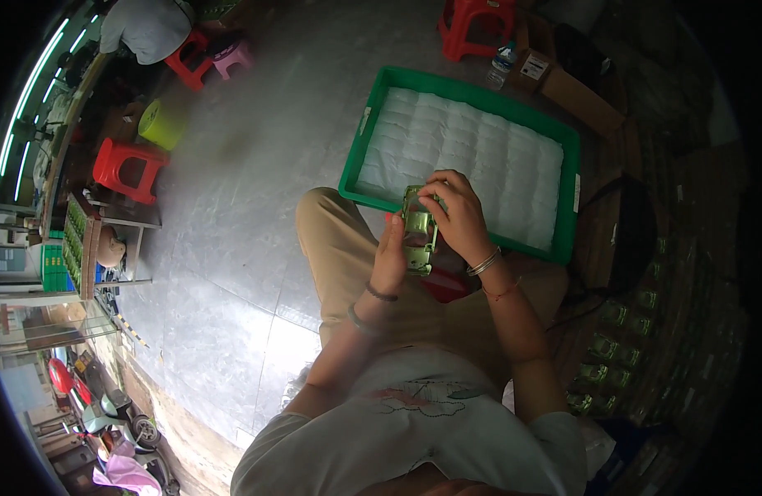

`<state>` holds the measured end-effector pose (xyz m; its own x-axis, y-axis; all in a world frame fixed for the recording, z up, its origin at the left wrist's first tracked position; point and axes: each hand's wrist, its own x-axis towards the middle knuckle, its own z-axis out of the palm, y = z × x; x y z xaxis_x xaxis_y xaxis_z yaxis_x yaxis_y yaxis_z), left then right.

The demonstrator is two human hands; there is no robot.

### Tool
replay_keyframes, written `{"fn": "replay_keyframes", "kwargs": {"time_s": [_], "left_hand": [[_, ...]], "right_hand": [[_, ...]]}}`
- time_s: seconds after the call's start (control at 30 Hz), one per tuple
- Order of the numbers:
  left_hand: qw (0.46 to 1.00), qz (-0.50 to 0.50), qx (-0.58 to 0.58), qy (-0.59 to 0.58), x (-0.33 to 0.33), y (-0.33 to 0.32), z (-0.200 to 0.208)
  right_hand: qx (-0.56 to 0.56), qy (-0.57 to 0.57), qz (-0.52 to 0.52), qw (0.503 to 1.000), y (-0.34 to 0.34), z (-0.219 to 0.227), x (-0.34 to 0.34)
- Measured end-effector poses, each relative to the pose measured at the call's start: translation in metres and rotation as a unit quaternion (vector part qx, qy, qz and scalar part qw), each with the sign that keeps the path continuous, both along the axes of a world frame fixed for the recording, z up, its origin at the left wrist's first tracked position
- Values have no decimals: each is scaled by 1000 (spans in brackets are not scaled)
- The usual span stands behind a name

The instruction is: The person assembles and inspects green plastic toy cars by hand on a factory floor.

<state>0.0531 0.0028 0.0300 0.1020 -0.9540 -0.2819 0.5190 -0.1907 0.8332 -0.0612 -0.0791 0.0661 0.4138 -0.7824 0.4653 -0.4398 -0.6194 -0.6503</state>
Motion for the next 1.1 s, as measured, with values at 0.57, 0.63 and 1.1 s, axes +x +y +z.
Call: {"fn": "replay_keyframes", "kwargs": {"time_s": [0.57,0.63,1.1], "left_hand": [[935,55,-44,-347,3,-3,-31],[913,67,-44,-401,5,-5,-34],[890,148,-111,-417,1,-7,-10]], "right_hand": [[-71,144,10,987,22,-17,15],[-64,-7,-76,995,33,-21,20],[202,-204,-123,950,48,-55,31]]}}
